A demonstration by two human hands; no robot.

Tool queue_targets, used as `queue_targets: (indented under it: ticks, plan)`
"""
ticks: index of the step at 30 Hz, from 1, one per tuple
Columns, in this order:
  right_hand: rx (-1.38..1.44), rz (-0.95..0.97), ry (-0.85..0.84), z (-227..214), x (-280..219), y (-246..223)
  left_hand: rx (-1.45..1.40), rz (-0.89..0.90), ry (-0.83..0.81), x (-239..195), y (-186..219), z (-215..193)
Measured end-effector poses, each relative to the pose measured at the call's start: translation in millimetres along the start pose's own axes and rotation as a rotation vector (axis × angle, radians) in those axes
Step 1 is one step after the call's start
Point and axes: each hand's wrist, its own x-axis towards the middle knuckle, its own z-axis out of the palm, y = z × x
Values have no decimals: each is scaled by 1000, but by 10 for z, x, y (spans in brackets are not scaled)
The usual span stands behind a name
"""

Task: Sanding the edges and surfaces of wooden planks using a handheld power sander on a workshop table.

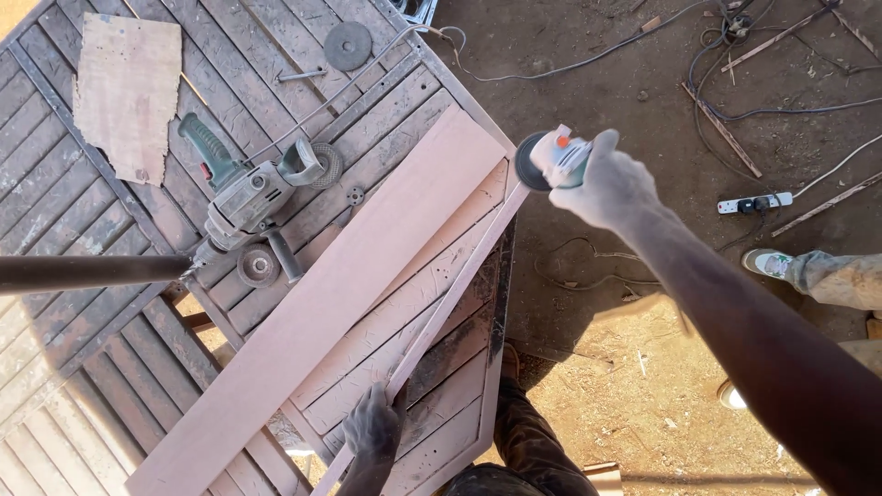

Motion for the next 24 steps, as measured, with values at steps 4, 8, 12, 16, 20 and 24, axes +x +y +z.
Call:
queue_targets:
  ticks: [4, 8, 12, 16, 20, 24]
  plan:
    - [-79, -275, -51, 456, -324, -40, -4, -7, -32, -29, -4, -31]
    - [-84, -307, -58, 377, -254, -14, 2, -50, -44, -7, 19, -2]
    - [-99, -113, -21, 3, 97, 27, 7, 18, -8, -9, -17, -3]
    - [-34, 68, 72, -235, 388, 97, -30, 30, -21, -12, -29, 24]
    - [-1, 111, 47, -165, 202, 15, -26, 20, -6, -39, -38, 44]
    - [-38, -119, -92, 176, -263, -155, -4, 25, -1, -1, -3, 25]
